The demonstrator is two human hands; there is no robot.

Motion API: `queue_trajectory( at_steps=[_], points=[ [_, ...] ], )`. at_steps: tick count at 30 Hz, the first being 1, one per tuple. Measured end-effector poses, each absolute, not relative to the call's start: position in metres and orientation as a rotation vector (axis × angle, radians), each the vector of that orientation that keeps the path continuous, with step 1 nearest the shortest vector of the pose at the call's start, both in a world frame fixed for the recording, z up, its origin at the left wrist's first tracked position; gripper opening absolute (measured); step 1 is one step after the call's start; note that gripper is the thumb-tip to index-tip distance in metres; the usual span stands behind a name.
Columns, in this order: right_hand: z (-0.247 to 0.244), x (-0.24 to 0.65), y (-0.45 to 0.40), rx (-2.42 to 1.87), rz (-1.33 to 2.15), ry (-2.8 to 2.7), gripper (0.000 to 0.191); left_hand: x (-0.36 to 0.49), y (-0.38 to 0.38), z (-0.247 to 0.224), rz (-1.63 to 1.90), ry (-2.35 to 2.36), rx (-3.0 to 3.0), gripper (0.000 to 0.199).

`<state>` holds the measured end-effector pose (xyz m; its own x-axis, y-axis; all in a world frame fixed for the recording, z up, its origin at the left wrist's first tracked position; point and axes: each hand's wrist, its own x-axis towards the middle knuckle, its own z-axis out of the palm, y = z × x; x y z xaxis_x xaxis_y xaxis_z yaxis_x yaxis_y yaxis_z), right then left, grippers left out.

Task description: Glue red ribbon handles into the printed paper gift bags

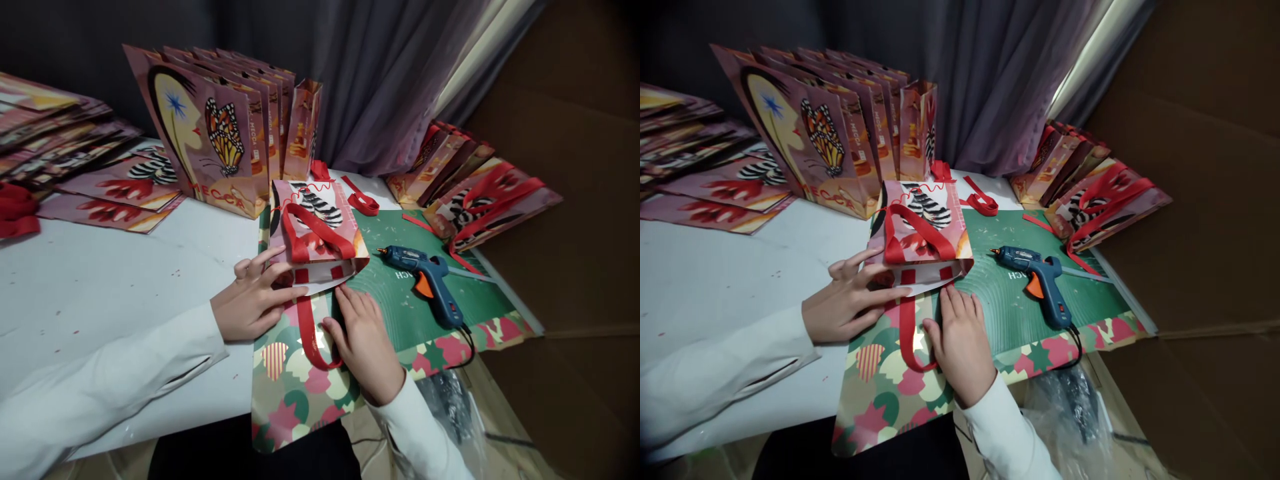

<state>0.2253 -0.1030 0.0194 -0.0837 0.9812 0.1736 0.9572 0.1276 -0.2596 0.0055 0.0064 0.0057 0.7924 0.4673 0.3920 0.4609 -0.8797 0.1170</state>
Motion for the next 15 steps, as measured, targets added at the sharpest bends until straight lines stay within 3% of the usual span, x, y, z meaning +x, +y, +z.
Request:
queue_trajectory(
  at_steps=[10, 13, 15],
  points=[
    [0.026, 0.238, -0.099, -1.797, 0.191, -2.051, 0.041, 0.004, 0.007, -0.001, 0.706, 0.785, 2.911, 0.051],
    [0.029, 0.284, -0.104, -2.016, -0.093, -1.639, 0.040, 0.003, 0.008, -0.001, 0.706, 0.776, 2.914, 0.051],
    [0.027, 0.325, -0.108, -2.356, -0.347, -1.328, 0.051, 0.003, 0.008, -0.002, 0.718, 0.767, 2.914, 0.051]
  ],
)
